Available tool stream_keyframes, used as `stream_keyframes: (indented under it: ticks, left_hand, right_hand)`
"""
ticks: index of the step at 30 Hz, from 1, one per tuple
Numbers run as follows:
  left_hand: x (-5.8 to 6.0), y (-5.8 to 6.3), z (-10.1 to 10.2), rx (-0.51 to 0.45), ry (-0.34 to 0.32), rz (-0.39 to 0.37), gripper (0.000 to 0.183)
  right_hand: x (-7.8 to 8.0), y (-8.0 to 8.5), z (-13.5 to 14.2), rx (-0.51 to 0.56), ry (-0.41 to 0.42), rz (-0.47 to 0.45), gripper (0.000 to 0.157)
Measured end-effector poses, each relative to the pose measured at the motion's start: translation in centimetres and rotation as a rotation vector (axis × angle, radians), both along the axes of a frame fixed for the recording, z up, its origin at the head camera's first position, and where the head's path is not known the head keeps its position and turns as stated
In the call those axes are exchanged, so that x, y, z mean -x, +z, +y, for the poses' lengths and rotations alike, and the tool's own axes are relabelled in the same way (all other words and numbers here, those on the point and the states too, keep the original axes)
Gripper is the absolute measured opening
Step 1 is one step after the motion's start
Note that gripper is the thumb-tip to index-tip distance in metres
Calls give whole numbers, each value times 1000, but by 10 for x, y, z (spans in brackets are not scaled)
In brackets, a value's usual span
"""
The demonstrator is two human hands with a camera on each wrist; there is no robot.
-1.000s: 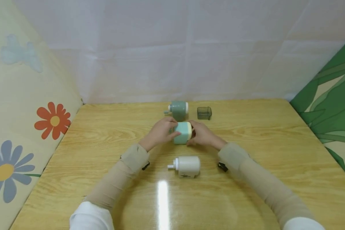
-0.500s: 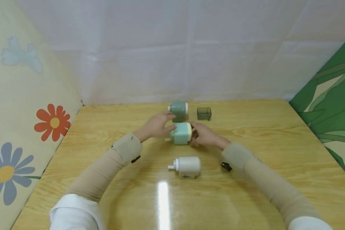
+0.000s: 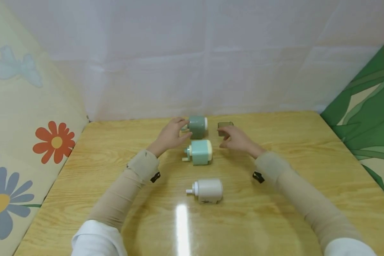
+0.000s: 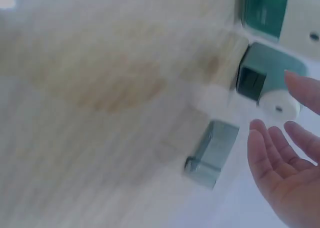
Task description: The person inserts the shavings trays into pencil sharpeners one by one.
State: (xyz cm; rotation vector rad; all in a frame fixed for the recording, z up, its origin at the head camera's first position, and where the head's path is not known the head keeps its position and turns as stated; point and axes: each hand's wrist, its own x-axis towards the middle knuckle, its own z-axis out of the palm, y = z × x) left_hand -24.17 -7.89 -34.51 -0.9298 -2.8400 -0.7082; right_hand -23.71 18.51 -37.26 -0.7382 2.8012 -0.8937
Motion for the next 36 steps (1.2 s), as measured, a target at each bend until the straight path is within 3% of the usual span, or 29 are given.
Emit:
stream_keyframes:
  ticks: [9,16,26,32,36]
  left_hand:
    - [2,-1,-5,-52,24,19,50]
    - [5,-4,-6,-82,49,26,51]
    - [8,-13,-5,-140,78,10,51]
    - [11,-22,-2,-149,98,-48,52]
    - [11,-27,1,-166,108,-59,51]
  right_hand:
    - [32,3,14,-171,-109,37,66]
    - [48,0,17,-293,-106,9,75]
    - [55,-3,24,-305,-99,-85,75]
    - [52,-3,26,-285,-152,-179,71]
    - [51,-4,26,-288,-167,-180,70]
